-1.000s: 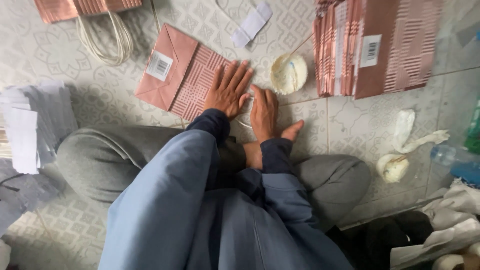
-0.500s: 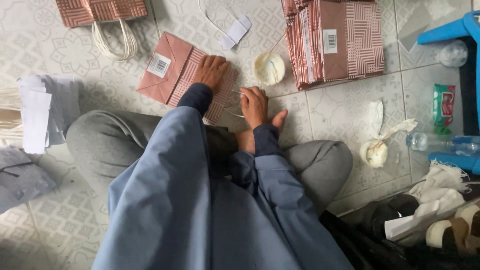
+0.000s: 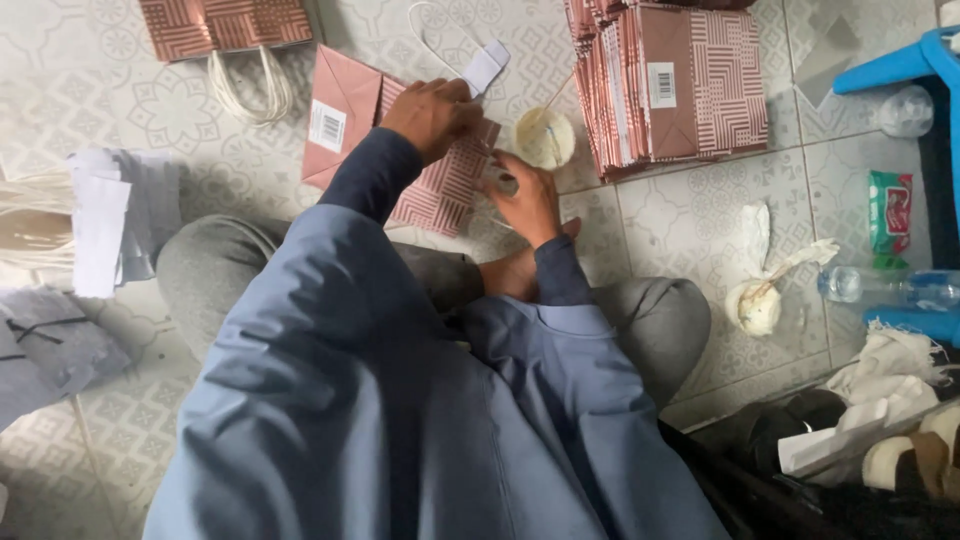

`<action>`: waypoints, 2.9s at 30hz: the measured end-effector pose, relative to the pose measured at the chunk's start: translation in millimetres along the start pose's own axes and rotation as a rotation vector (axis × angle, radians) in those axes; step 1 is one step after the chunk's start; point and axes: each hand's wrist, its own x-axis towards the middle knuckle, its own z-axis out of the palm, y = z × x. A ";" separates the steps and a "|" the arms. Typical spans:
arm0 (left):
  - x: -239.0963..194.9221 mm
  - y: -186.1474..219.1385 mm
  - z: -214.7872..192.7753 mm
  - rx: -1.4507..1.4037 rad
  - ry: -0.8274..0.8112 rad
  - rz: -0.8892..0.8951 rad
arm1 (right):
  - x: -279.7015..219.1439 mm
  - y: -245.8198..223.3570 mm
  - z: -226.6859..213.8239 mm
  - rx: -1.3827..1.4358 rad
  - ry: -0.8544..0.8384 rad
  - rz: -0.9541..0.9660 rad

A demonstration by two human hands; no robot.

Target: The person sits on the floor and assembles patterned paper gift bags. They attach white rope handles to the bags using a small wooden stick to apply adhesive from a bowl, then affix a white rectangular label to the front of each bag.

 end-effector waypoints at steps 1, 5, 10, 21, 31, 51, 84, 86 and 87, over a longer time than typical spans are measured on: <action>-0.1 8.5 -20.7 0.007 0.003 -0.006 | 6.6 -12.9 -9.3 0.003 -0.002 -0.009; -7.3 40.6 -86.5 0.100 0.247 0.111 | 22.6 -55.0 -39.8 -0.105 0.097 -0.092; -50.8 63.4 -107.2 0.113 0.401 0.092 | 17.2 -82.3 -40.7 -0.360 0.274 -0.274; -163.3 36.1 0.4 -0.306 -0.055 -0.632 | -23.9 -44.8 35.2 -0.074 -0.179 -0.116; -150.0 21.9 14.3 -0.191 -0.142 -0.959 | 145.7 79.3 115.1 0.364 0.036 0.524; -145.5 32.5 17.7 -0.128 -0.043 -0.804 | 148.7 -3.3 17.3 0.861 0.115 0.521; -134.3 54.3 75.4 0.064 0.061 -0.558 | -51.0 81.9 44.7 0.452 -0.125 0.562; -138.3 49.7 82.9 0.090 0.052 -0.558 | -46.2 85.6 51.3 0.389 -0.118 0.548; -139.0 48.4 87.6 0.117 0.049 -0.550 | -44.6 88.2 53.0 0.322 -0.104 0.530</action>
